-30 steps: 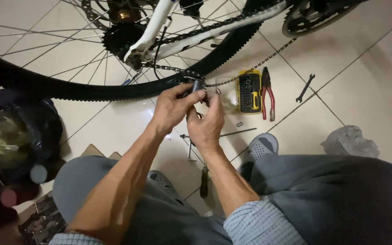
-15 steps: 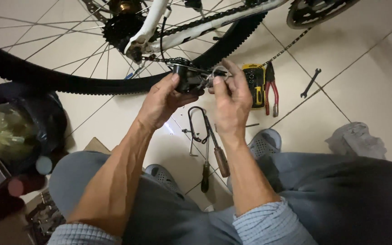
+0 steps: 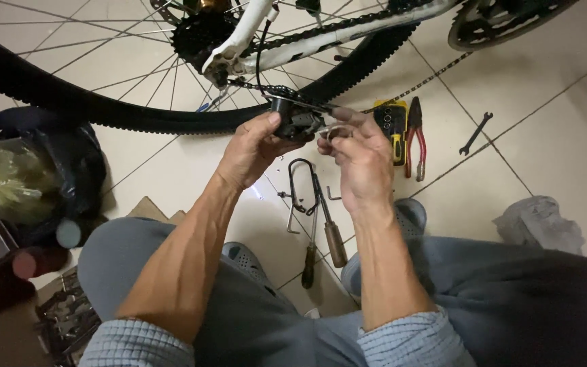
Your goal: The person sits on the floor and works on a bicycle derailleur, using an Allen key to tighten screws and adjust the mechanism. They handle the derailleur, chain, and various tools laid out on the floor.
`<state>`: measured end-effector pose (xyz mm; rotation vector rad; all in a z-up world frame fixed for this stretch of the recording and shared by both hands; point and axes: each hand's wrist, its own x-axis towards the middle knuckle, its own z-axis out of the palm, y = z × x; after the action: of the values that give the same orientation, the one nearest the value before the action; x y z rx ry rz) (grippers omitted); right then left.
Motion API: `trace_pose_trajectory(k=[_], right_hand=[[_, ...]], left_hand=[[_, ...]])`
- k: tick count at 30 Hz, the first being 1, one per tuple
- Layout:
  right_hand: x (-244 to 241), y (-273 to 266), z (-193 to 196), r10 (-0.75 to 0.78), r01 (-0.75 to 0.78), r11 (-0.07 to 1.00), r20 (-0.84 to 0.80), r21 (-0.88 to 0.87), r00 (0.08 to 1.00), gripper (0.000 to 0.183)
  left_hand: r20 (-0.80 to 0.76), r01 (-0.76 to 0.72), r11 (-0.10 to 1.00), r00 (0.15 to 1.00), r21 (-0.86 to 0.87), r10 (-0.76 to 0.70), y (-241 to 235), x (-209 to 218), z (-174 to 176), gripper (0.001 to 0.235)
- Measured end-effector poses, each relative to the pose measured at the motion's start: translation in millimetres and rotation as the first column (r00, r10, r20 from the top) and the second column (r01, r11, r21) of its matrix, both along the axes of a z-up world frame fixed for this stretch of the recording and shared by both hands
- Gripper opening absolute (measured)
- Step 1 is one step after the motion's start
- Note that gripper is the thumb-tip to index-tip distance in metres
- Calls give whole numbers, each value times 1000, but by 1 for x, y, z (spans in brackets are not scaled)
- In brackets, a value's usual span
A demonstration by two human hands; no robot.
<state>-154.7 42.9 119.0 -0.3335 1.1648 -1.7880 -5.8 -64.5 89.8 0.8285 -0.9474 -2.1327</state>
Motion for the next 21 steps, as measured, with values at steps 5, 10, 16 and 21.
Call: trace_pose_trajectory(k=[5, 10, 16, 21], right_hand=[[-7, 2, -1, 81, -84, 995, -57, -60, 995, 44], [-11, 2, -4, 128, -140, 985, -115, -99, 985, 47], [-8, 2, -5, 119, -129, 987, -100, -99, 988, 49], [-7, 3, -7, 50, -56, 994, -60, -96, 997, 49]], left_hand=[[-13, 10, 1000, 1000, 15, -10, -4, 2, -8, 29], [-7, 3, 1000, 1000, 20, -3, -7, 4, -19, 29], [32, -11, 1000, 999, -17, 12, 1, -2, 4, 34], [19, -41, 999, 999, -8, 42, -3, -2, -9, 31]])
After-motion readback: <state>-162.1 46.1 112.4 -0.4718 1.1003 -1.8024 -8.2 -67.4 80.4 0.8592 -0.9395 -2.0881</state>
